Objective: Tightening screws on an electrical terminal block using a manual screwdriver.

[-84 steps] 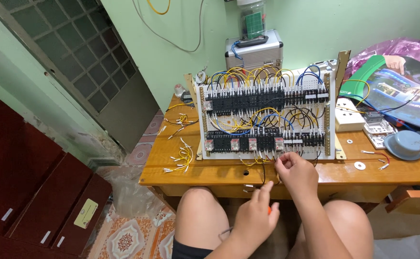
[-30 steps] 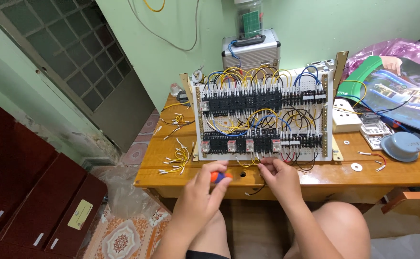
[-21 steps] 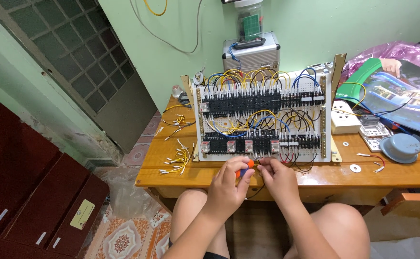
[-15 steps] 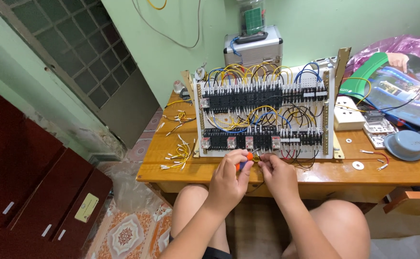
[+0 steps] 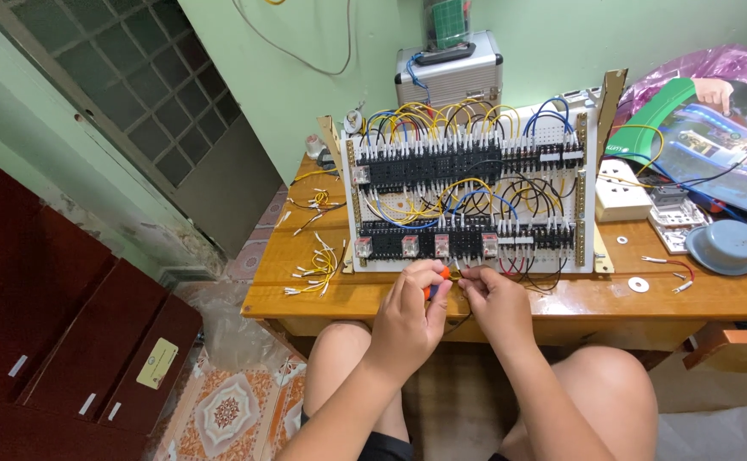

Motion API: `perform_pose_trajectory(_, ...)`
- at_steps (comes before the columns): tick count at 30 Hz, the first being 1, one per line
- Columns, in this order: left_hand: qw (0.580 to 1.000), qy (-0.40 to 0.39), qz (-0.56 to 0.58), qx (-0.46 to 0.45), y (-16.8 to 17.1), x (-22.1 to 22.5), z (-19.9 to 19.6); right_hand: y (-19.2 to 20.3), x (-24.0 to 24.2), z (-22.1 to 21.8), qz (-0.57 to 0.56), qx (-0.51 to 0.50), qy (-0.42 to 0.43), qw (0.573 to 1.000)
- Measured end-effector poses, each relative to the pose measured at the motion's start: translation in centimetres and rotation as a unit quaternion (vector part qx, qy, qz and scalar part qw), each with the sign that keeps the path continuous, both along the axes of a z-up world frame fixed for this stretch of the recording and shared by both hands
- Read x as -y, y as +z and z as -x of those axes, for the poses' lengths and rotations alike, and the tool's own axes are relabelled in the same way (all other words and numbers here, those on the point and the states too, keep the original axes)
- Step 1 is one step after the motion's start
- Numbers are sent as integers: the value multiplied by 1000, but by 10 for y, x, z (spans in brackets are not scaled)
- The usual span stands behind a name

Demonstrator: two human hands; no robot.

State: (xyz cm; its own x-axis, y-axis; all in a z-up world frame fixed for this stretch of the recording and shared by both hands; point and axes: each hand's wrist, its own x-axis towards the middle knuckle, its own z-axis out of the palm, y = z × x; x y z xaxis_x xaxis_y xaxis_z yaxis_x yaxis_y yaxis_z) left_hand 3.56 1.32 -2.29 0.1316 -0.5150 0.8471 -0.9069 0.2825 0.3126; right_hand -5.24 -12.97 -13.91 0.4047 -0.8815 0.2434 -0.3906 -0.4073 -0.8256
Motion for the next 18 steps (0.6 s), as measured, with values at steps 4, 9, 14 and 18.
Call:
perform_pose_trajectory(4,1000,2,2,2,-2,0,-5,-1,3,0,-22,6,5,1000)
perform_pose_trajectory(9,1000,-1,-3,2,1,-2,-5,7,2,1,-44,15,14,999)
perform_pose_trajectory(14,1000,-18,-7,7,4,-6,-1,11,-1,3,-54,26,15,998)
perform_pose_trajectory(18,1000,-9,2,22,1,-3,-1,10,0,3,-51,24,16,998)
